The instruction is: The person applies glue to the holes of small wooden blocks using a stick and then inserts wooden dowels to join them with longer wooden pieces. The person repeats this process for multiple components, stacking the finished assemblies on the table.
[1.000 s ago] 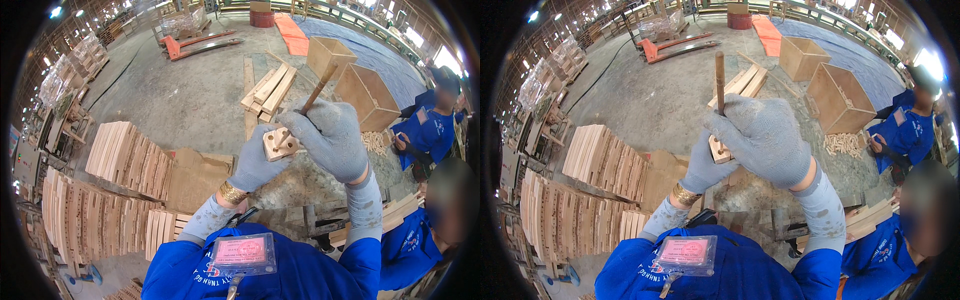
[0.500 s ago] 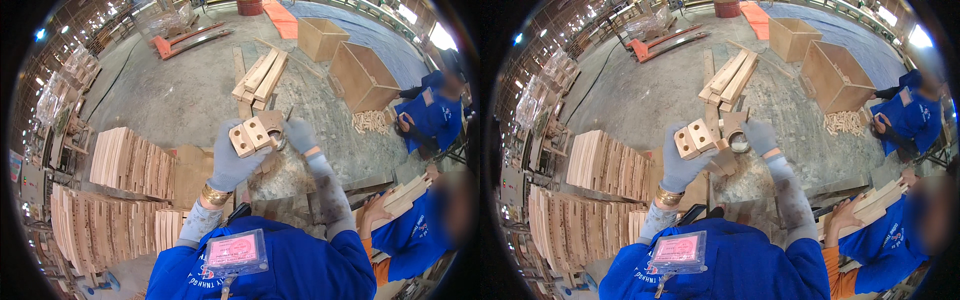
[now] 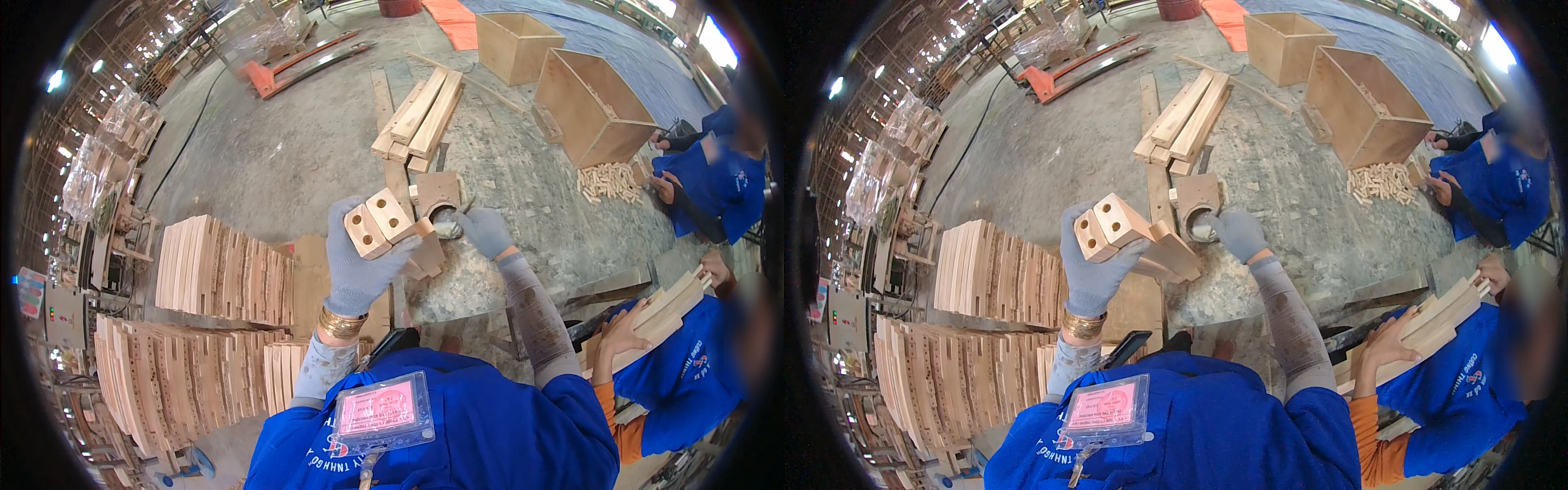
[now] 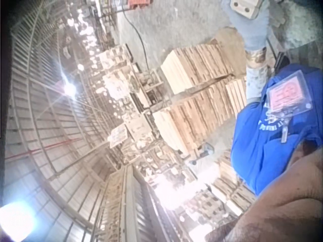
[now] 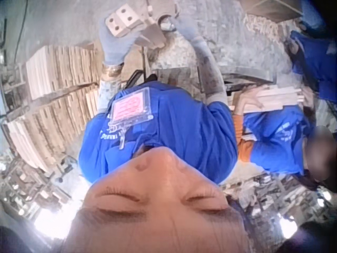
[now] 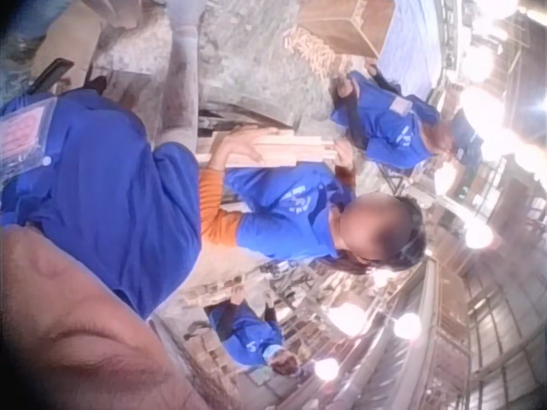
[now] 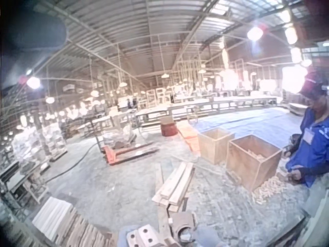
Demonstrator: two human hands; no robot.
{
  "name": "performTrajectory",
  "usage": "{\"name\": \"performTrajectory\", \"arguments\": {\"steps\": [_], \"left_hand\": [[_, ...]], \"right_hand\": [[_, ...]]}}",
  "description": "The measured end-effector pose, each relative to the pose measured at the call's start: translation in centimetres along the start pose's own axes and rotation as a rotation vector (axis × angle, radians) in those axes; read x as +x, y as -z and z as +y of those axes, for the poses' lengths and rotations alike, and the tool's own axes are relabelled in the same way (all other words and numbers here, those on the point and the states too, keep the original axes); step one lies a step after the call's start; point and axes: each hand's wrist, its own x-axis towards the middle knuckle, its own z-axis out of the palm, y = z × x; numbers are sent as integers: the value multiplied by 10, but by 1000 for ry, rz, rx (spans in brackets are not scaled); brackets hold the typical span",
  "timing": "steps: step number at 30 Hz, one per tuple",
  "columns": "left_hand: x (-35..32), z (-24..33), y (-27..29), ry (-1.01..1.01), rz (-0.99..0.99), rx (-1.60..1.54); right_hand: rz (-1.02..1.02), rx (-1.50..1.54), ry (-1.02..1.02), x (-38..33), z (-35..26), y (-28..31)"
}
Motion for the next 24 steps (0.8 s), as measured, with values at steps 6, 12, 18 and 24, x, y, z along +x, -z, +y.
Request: {"name": "performTrajectory", "arguments": {"steps": [6,12,18,24], "left_hand": [[2,0,-2,17,-31,-76],[5,5,-9,1,-72,-47],[10,20,-19,-50,-102,-77],[8,16,-20,-75,-50,-108]], "right_hand": [[303,498,-193,0,-14,47],[582,856,155,-21,-146,161],[280,489,323,-44,-230,184],[191,437,462,-46,-246,174]]}}
